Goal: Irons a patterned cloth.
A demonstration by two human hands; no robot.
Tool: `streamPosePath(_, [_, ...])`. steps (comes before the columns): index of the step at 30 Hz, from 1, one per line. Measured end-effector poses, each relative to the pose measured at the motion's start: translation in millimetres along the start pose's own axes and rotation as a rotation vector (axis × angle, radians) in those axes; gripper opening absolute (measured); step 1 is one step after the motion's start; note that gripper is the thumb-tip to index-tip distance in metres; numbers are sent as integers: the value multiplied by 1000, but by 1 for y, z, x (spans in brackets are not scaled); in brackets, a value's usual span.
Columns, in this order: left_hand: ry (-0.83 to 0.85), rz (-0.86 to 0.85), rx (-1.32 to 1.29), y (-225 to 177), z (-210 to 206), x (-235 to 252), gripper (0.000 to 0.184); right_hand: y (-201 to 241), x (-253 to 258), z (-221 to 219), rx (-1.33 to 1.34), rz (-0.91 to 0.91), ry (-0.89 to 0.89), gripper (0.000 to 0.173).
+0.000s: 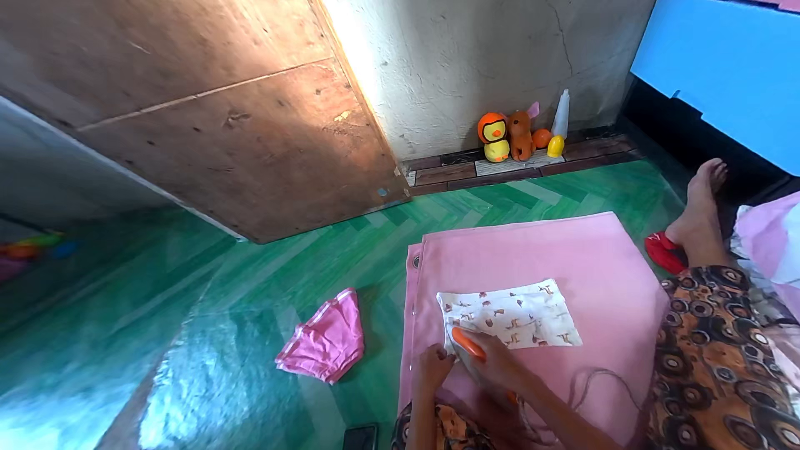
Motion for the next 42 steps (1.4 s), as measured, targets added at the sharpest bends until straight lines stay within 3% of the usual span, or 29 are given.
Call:
streamPosePath(11, [-22,62,-31,0,3,-2,34,-1,-5,3,-1,-101,26,59])
streamPosePath(22, [-21,2,-5,-15,4,-4,34,-5,-5,-5,23,-122,18,60])
streamPosePath(28, [-29,10,-34,-14,4,-5,37,-1,5,-4,53,-53,3,61])
streamPosePath(35, [-23,8,-28,-11,2,-1,37,-12,-33,7,76,24,79,56])
streamPosePath(37, [-30,10,-39,-9,2,1,37,-12,-44,22,119,-6,30,56])
streamPosePath(42, [-49,-2,-17,-5,0,3,35,-23,-35,72,227,-201,-286,57])
Point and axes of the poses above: each hand's wrist, its own x-axis towards the middle knuckle, its own z-axis out of the back of the hand, y = z × x, the point moved 8 cm from there along x, towards the middle knuckle, and after that the axes turned 3 degrees about -z, right-handed, at the moved point
